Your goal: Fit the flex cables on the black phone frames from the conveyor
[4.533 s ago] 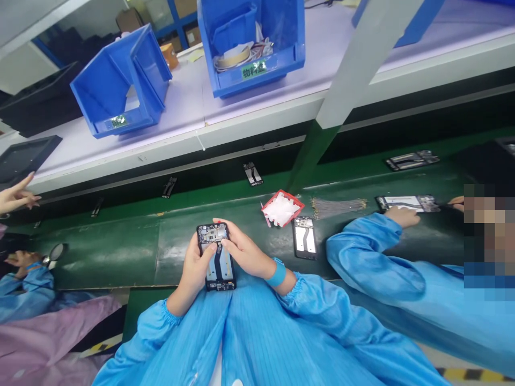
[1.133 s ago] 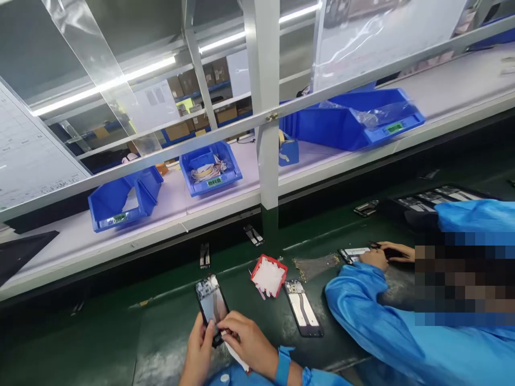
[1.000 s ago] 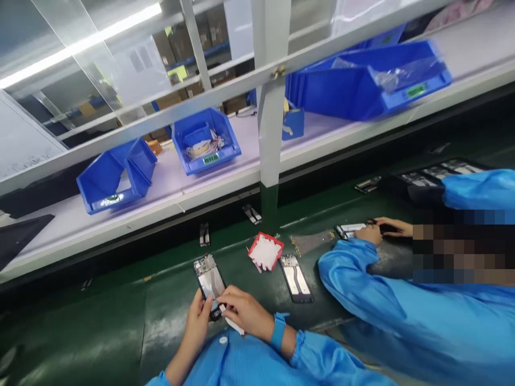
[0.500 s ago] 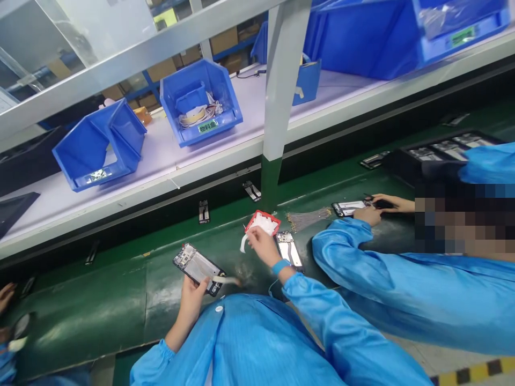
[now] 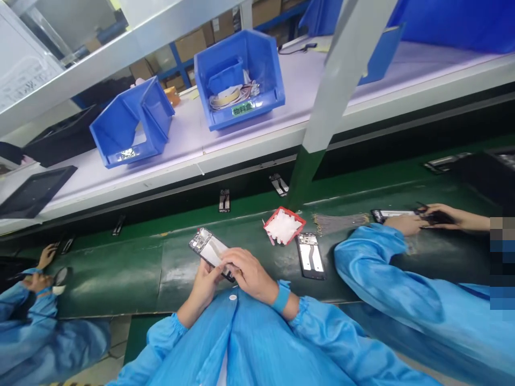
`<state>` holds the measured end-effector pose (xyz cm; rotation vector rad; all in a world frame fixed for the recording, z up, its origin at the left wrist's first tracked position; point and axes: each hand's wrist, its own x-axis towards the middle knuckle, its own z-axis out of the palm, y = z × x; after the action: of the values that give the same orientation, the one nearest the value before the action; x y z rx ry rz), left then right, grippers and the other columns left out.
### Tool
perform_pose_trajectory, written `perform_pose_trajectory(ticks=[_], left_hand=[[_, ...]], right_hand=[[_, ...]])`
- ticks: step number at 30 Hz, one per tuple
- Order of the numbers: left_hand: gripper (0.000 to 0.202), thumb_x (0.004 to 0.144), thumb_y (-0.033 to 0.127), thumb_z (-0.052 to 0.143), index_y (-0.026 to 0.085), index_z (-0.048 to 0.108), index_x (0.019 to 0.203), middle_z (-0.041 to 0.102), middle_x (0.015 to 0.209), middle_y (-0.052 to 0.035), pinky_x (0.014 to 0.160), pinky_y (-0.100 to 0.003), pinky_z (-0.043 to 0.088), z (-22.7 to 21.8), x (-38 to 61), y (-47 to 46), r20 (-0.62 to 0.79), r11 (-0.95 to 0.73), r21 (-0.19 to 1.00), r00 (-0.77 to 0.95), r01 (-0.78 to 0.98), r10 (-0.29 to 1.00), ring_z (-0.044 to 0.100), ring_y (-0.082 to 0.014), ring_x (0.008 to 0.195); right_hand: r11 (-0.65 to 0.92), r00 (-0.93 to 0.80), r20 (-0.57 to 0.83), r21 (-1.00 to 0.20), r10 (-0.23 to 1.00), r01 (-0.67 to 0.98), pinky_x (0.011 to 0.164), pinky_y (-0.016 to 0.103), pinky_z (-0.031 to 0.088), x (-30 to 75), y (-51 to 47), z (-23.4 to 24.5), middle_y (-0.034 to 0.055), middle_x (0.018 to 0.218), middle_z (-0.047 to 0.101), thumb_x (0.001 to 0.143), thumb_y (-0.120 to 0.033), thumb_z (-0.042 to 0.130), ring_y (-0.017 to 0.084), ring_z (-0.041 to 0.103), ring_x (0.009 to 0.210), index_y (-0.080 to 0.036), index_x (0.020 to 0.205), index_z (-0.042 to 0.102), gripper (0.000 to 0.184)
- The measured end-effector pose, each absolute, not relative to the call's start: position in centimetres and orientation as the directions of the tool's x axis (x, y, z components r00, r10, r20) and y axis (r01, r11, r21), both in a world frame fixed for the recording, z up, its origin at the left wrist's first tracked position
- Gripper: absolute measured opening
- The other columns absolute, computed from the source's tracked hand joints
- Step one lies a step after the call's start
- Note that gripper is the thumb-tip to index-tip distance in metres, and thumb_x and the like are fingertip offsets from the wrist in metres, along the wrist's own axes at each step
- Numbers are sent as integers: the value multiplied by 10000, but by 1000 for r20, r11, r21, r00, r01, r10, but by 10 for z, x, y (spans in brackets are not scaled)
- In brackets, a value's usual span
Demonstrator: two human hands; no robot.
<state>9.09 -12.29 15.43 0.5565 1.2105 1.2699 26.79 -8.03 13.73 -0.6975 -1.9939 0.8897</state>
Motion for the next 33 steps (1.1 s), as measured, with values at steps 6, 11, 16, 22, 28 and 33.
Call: perform_pose_trajectory(ticks=[6, 11, 16, 22, 28, 33], left_hand=[[531, 721, 421, 847, 176, 634, 1141, 706, 1065, -66, 618, -252, 606, 171, 79, -125, -430, 315, 811, -138, -493, 892, 690, -192, 848], [587, 771, 396, 817, 223, 565, 1272, 625, 1129, -62, 491, -234, 609, 173, 76, -132, -384, 334, 899, -142, -285, 912, 655, -194, 867], [618, 806, 343, 753, 264, 488, 1359, 573, 1215, -75, 554, -288, 655, 177, 78, -138, -375, 345, 894, -54, -287, 925, 676, -221, 931], [584, 812, 444, 822, 255, 480, 1246, 553, 1120, -47, 578, -340, 683, 181, 85, -136, -308, 301, 948, -70, -100, 949, 670, -201, 886], [602, 826, 494, 816, 247, 480, 1261, 543, 1007, -13, 496, -283, 646, 181, 91, -134, -280, 272, 958, -105, -87, 954, 649, -145, 724], [683, 801, 441, 855, 253, 480, 1340, 618, 1125, -59, 607, -328, 688, 188, 91, -136, -258, 255, 962, -25, -98, 966, 697, -188, 853]], right_hand=[[583, -426, 450, -770, 785, 260, 810, 399, 499, 266, -88, 154, 96, 1054, 694, 1060, -215, 398, 259, 653, 905, -213, 1187, 523, 178], [555, -339, 446, -735, 828, 389, 716, 385, 433, 268, -92, 156, 44, 830, 636, 1076, -210, 325, 241, 586, 725, -222, 1001, 521, 210], [590, -361, 468, -663, 807, 460, 793, 403, 472, 260, -97, 158, 94, 993, 657, 1089, -192, 419, 263, 629, 915, -193, 1038, 632, 219], [659, -378, 542, -656, 751, 368, 752, 392, 510, 265, -100, 158, 67, 968, 710, 1101, -206, 515, 234, 655, 872, -207, 1171, 699, 197], [718, -381, 610, -562, 695, 411, 735, 409, 496, 268, -105, 169, 82, 995, 738, 1070, -162, 579, 242, 649, 877, -173, 1167, 692, 149], [766, -369, 685, -461, 628, 448, 711, 389, 476, 272, -104, 174, 86, 970, 739, 1054, -102, 594, 229, 650, 850, -143, 1199, 677, 172]])
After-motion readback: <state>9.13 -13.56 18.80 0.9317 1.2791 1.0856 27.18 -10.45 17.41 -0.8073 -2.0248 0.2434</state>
